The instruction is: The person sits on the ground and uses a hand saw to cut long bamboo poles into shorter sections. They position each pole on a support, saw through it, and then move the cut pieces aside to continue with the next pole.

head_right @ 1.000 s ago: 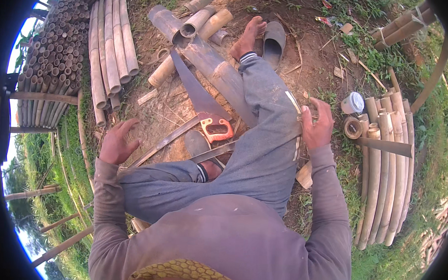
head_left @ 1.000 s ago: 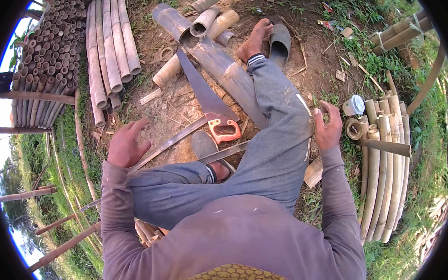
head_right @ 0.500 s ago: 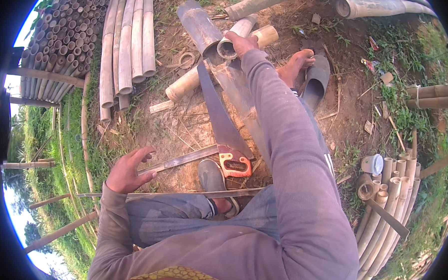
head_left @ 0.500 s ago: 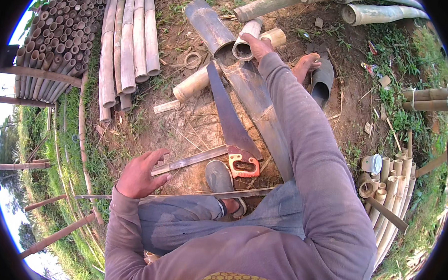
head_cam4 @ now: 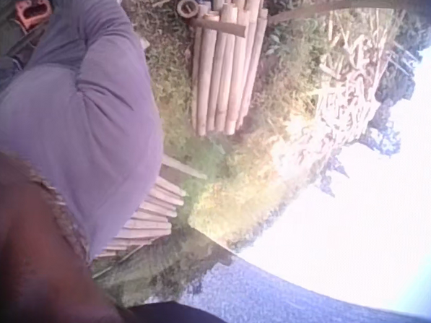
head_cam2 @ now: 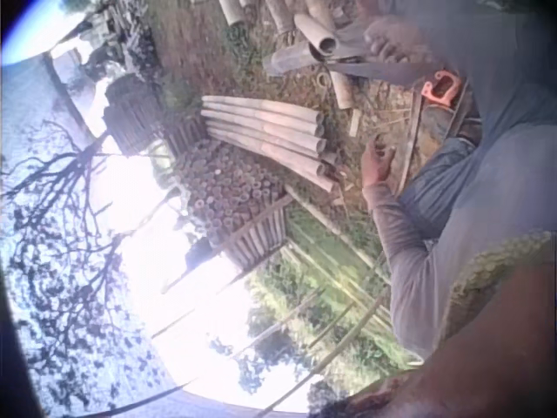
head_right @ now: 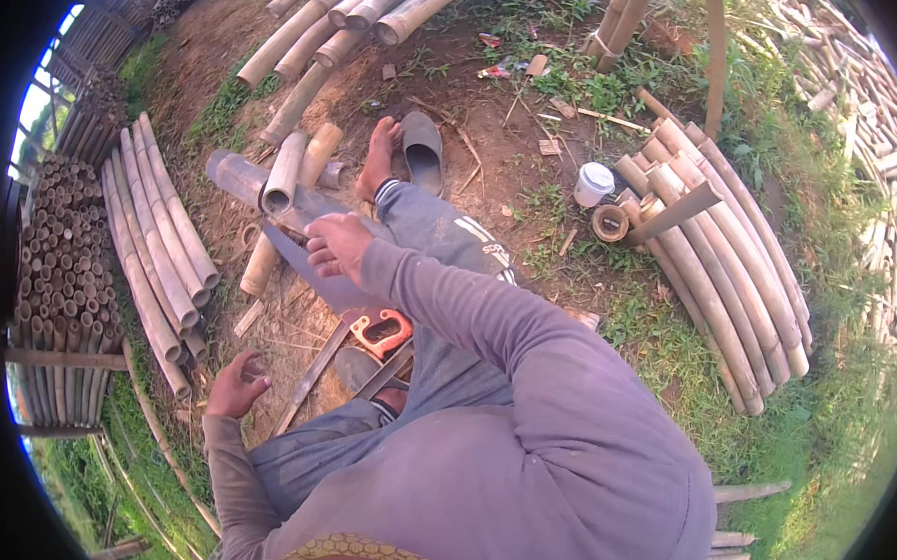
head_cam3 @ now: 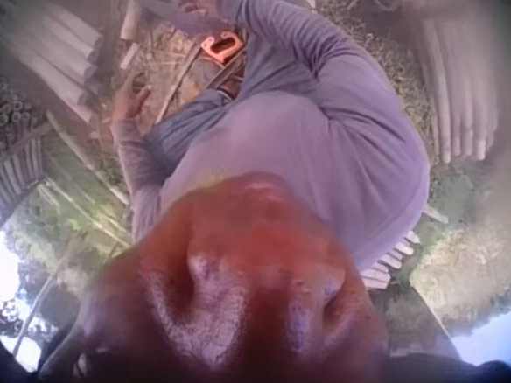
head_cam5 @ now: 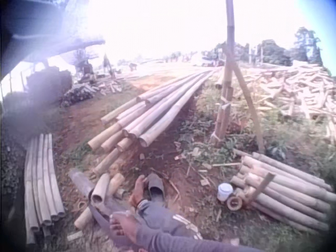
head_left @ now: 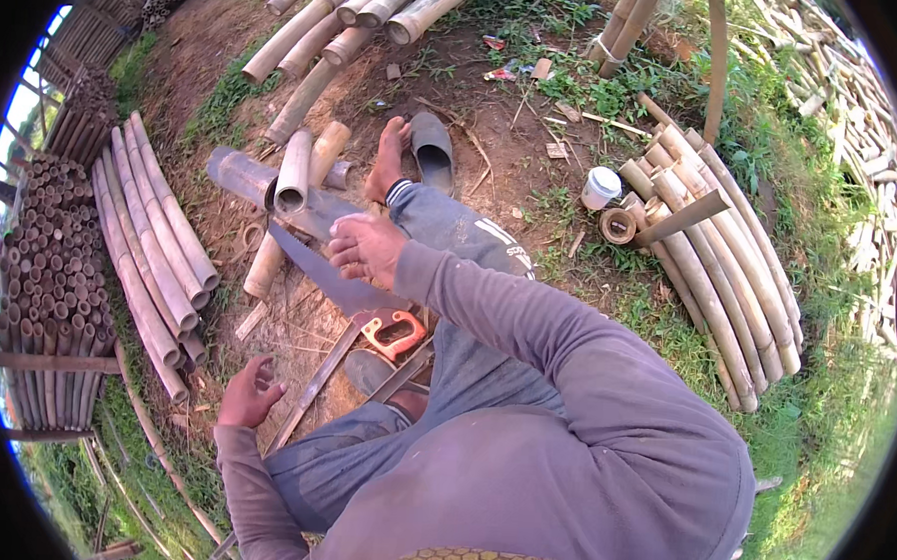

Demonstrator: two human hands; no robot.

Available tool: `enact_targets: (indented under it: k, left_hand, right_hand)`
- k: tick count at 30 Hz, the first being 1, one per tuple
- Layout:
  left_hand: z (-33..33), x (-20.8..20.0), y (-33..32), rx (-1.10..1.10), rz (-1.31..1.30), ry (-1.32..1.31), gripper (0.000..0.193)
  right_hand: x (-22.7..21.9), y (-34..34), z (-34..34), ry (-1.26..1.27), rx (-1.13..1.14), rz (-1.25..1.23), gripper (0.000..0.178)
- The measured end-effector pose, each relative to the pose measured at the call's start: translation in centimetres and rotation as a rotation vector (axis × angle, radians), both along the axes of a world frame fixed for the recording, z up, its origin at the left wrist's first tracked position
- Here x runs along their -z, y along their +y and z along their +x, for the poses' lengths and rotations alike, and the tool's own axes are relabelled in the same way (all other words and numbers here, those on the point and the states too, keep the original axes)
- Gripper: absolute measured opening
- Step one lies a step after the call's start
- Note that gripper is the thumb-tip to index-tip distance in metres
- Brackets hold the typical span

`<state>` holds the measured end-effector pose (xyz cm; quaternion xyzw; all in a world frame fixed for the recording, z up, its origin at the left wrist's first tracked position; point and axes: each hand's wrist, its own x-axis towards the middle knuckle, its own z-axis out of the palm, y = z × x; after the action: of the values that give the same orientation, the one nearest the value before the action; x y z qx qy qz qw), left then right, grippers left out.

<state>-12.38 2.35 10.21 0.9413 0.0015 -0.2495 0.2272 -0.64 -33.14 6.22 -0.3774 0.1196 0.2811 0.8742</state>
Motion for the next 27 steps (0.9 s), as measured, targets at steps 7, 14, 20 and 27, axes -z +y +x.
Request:
enact_targets:
  k: [7,14,20,27]
  left_hand:
    - [-2.1,-2.2,-1.8,0.042,-0.004,-0.193,0.067]
    - [-3.1,-1.8,0.2,0.021,0.163,-0.159,0.067]
    - [-3.0,-1.3,2.6,-0.024,0.108,-0.059,0.068]
    - [-2.0,-1.8,2.6,-0.056,-0.064,-0.095,0.064]
  right_hand:
    - [5.1,-4.2,1.6,0.098,0.039,-0.390,0.044]
    - [6.2,3.9,11.6,0.056,-0.072,-0.553,0.091]
    - [3.7,9.2,19.2,-0.096,-0.242,-0.715,0.087]
    - [1.2,7.9,10.6,0.090,-0.014,0.095,0.053]
